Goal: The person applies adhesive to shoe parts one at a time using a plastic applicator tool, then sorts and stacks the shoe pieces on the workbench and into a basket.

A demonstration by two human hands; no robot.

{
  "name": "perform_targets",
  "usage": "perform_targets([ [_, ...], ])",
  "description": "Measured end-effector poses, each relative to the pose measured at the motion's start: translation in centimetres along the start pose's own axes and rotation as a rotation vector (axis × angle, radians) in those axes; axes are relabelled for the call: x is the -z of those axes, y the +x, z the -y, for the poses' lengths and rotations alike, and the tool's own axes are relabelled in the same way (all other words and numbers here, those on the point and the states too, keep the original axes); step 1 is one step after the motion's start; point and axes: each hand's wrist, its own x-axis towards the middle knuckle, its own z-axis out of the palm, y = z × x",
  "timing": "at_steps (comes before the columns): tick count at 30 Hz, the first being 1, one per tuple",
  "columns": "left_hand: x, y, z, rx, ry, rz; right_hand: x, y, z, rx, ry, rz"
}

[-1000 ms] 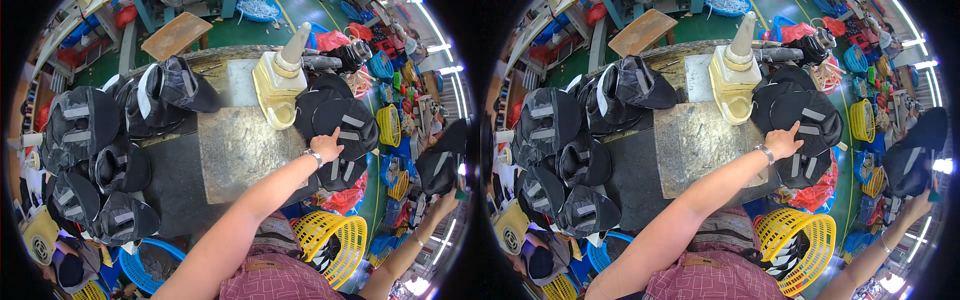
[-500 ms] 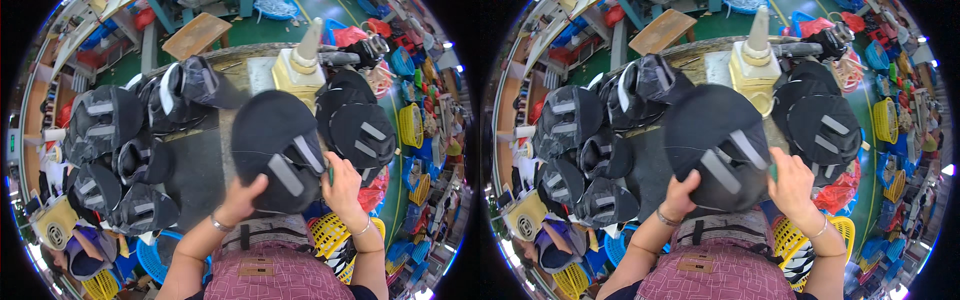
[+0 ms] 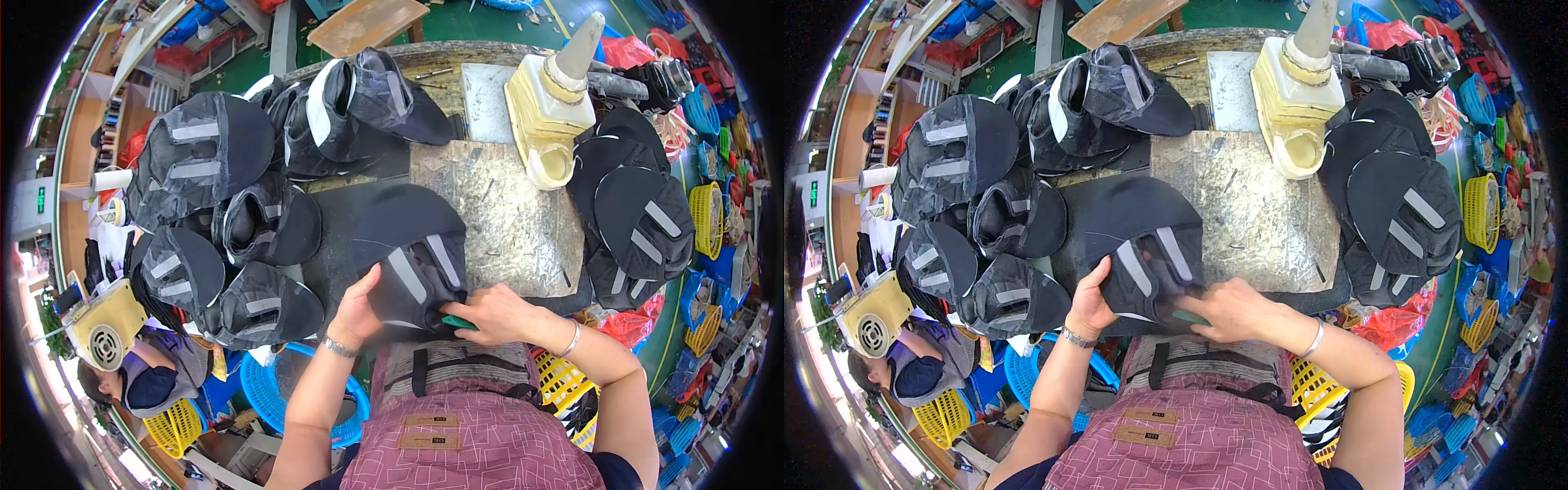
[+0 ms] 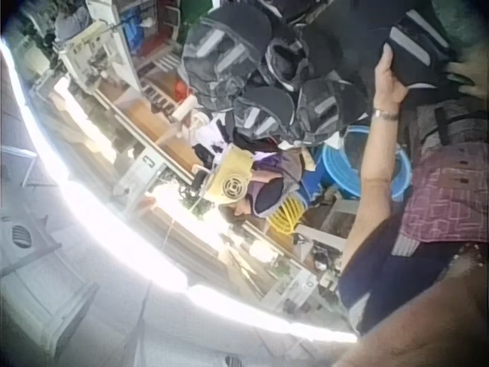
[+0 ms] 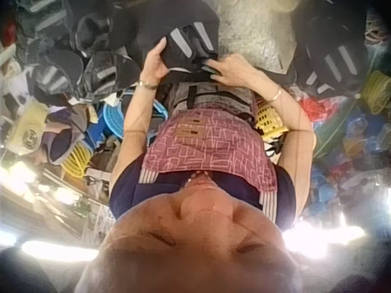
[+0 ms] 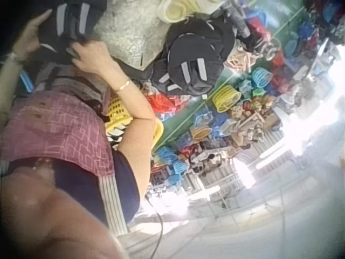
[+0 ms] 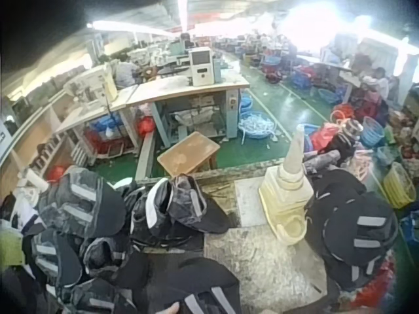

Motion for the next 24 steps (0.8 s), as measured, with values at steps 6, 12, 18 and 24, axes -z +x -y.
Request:
perform_targets([
  [6,1.2,-1.4,1.2,0.069,-0.157,-0.061,-1.4,1.3,-0.7,0.067,-0.315,-0.099],
  [12,1.9,-2.3,2.2,0.042,0.442,-0.037,-0.4,4.6,1.4,0.091,-0.376,0.243],
  [18,3.9,-2.0,0.9,0.071,0.115,-0.101,0.3,2.2,0.2,0.207,-0.357,-0.069],
  [24,3.3,-1.8,1.0,-0.150,-0.151,-0.099,-0.9,1.6,-1.7,0.309,-0.491,-0.231],
])
